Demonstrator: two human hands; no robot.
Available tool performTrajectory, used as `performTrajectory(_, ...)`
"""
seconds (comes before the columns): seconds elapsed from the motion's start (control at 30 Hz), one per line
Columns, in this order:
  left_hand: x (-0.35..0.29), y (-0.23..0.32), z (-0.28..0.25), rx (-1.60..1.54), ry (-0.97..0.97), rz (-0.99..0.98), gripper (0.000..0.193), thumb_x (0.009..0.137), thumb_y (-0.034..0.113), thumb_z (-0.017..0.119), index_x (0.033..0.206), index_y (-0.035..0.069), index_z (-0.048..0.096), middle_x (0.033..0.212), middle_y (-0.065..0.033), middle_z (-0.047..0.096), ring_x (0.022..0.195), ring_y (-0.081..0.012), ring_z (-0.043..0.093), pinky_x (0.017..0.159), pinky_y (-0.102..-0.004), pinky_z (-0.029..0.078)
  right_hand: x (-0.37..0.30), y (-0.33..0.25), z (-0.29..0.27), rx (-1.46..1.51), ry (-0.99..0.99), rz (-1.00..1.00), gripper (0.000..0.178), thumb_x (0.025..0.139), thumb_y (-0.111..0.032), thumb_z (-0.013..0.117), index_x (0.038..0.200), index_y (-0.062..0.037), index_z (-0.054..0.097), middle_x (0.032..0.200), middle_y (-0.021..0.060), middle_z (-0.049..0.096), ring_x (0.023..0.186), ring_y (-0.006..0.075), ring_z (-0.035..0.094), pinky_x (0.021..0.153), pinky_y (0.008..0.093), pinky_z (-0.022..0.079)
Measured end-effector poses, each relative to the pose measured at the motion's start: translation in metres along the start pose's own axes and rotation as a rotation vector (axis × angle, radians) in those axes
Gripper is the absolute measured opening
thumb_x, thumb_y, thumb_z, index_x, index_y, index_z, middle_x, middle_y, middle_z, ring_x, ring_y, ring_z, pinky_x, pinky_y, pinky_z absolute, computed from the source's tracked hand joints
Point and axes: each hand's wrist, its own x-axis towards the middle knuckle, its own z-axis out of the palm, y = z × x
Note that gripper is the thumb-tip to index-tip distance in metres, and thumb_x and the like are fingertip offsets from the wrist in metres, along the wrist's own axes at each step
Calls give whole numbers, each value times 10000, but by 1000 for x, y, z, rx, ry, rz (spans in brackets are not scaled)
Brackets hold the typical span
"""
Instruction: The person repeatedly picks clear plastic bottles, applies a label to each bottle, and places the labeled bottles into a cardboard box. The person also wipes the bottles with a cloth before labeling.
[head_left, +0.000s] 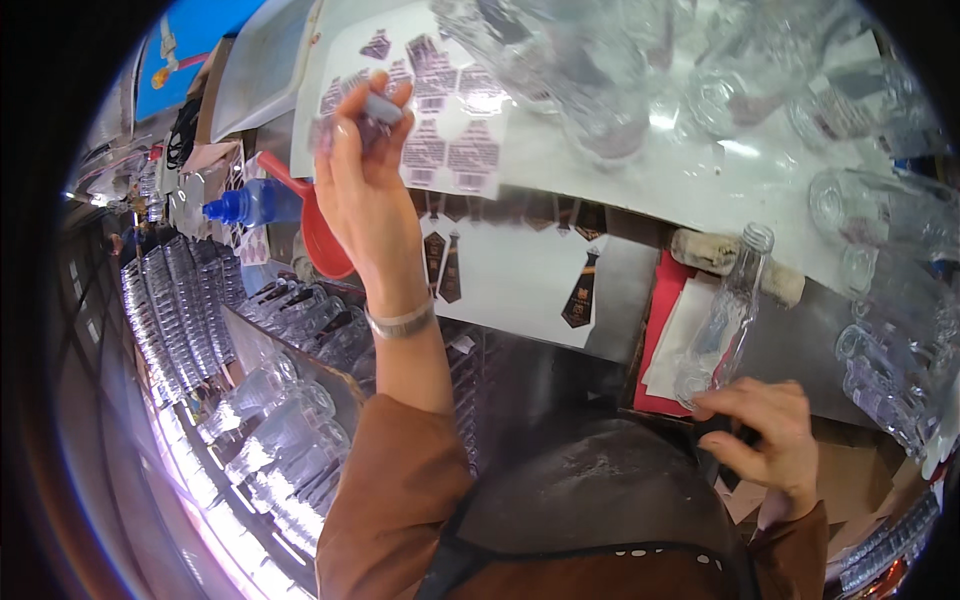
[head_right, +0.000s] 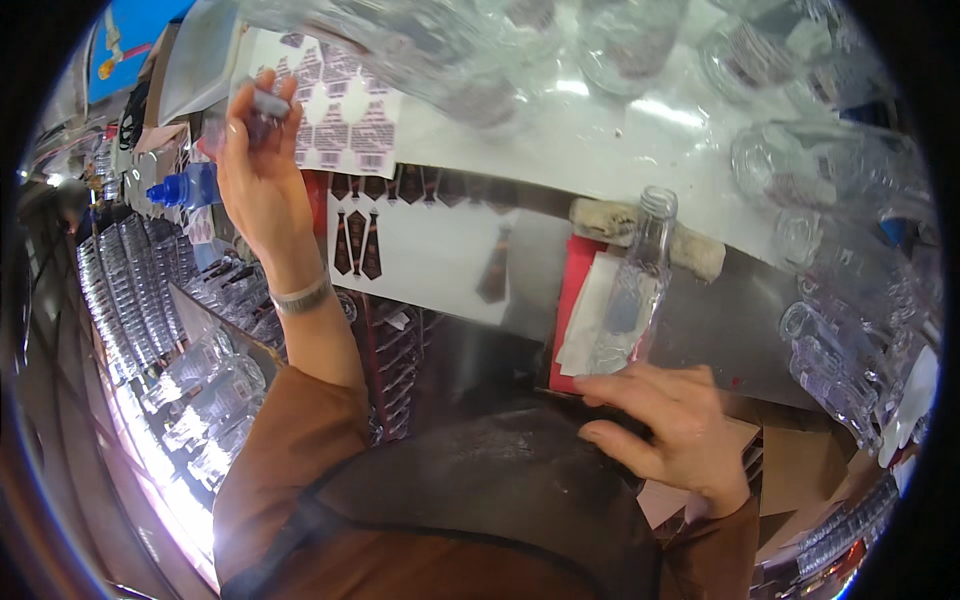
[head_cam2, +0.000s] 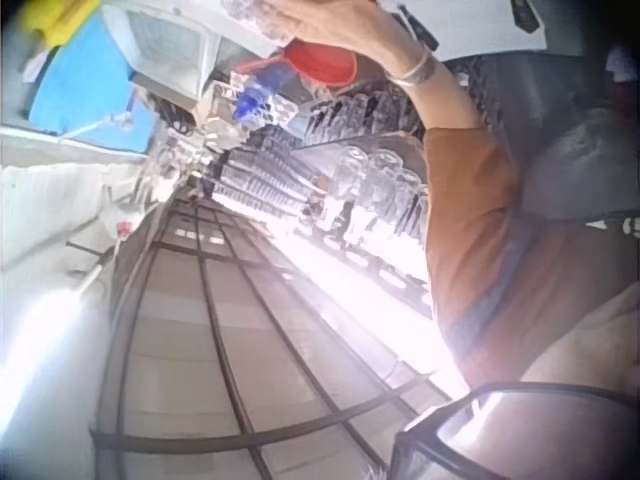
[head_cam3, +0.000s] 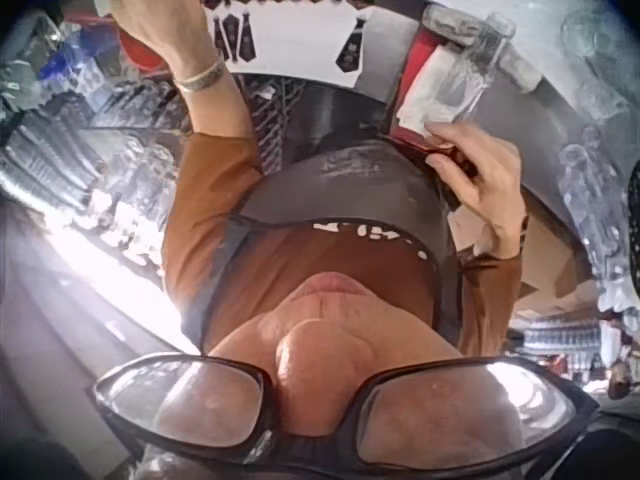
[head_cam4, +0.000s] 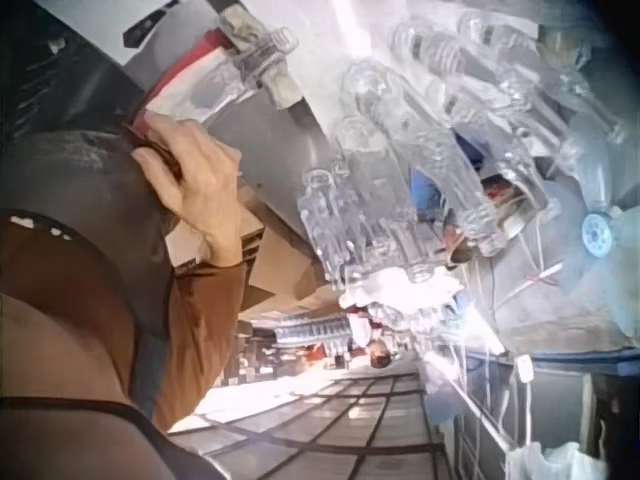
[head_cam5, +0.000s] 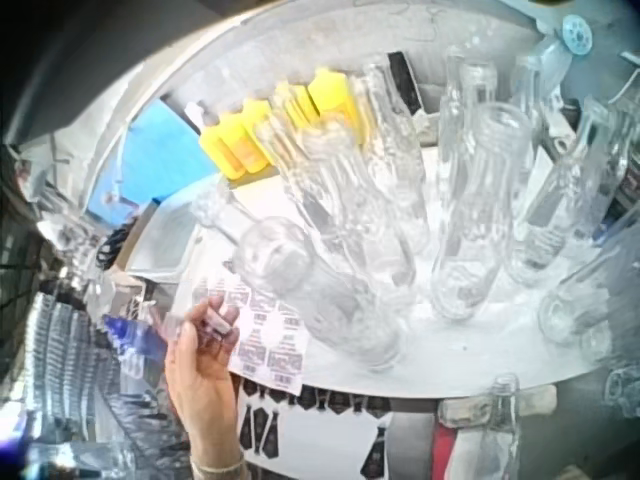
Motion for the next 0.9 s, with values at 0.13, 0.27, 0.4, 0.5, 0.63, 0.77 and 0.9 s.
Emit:
performTrajectory(0.13, -83, -17, -26, -113, -128, -346, 392, 1055, 247, 422, 1276, -39, 574, 1401, -261, 514, 1299, -400, 518, 1051, -460, 470, -11, 18, -20, -81, 115, -62, 317, 766, -262, 798, 993, -53, 725, 755, 47, 685, 596, 211, 637, 518, 305, 446)
performTrajectory(0.27, -134, -27, -20, -378, -243, -631, 376, 1054, 274, 415, 1242, 8, 603, 1503, -269, 402, 1339, -440, 471, 1082, -492, 456, -19, 23, -20, -69, 174, -41, 330, 755, -248, 805, 1006, -52, 718, 775, 49, 685, 582, 209, 599, 534, 302, 443)
performTrajectory(0.4, -153, -28, 1, -484, -452, -541, 370, 1067, 290, 379, 1220, 55, 619, 1587, -234, 272, 1322, -496, 464, 1049, -521, 484, -9, 21, -10, -111, 243, -143, 330, 762, -176, 795, 1051, -49, 698, 899, 90, 688, 656, 231, 619, 564, 309, 463)
performTrajectory(0.5, -162, -24, 13, -526, -642, -423, 371, 1068, 299, 375, 1209, 61, 623, 1608, -216, 224, 1282, -518, 494, 1010, -532, 511, 1, 20, 4, -169, 353, -246, 332, 735, -34, 713, 1066, -17, 695, 1067, 116, 684, 772, 187, 628, 590, 257, 426)
performTrajectory(0.63, -187, -1, 20, -604, -711, -402, 361, 1031, 274, 472, 1113, -25, 656, 1576, -224, 305, 1177, -424, 619, 942, -426, 550, 14, 9, 26, -80, 297, -217, 299, 837, -113, 705, 1110, 6, 673, 1004, 80, 673, 683, 104, 520, 575, 247, 413)
performTrajectory(0.77, -210, 21, 9, -619, -816, -264, 297, 1015, 172, 452, 1129, -38, 628, 1560, -255, 320, 1082, -353, 672, 892, -434, 573, 11, -9, 62, 12, 255, -156, 363, 896, -256, 660, 1084, 54, 666, 924, 124, 673, 752, 160, 599, 679, 300, 465)
performTrajectory(0.9, -231, 30, -18, -540, -746, -162, 373, 1049, 252, 375, 1148, -4, 628, 1570, -268, 288, 984, -376, 711, 825, -406, 588, 4, -19, 88, 74, 209, -100, 367, 894, -297, 662, 1024, 45, 689, 889, 146, 715, 800, 183, 665, 753, 332, 520)
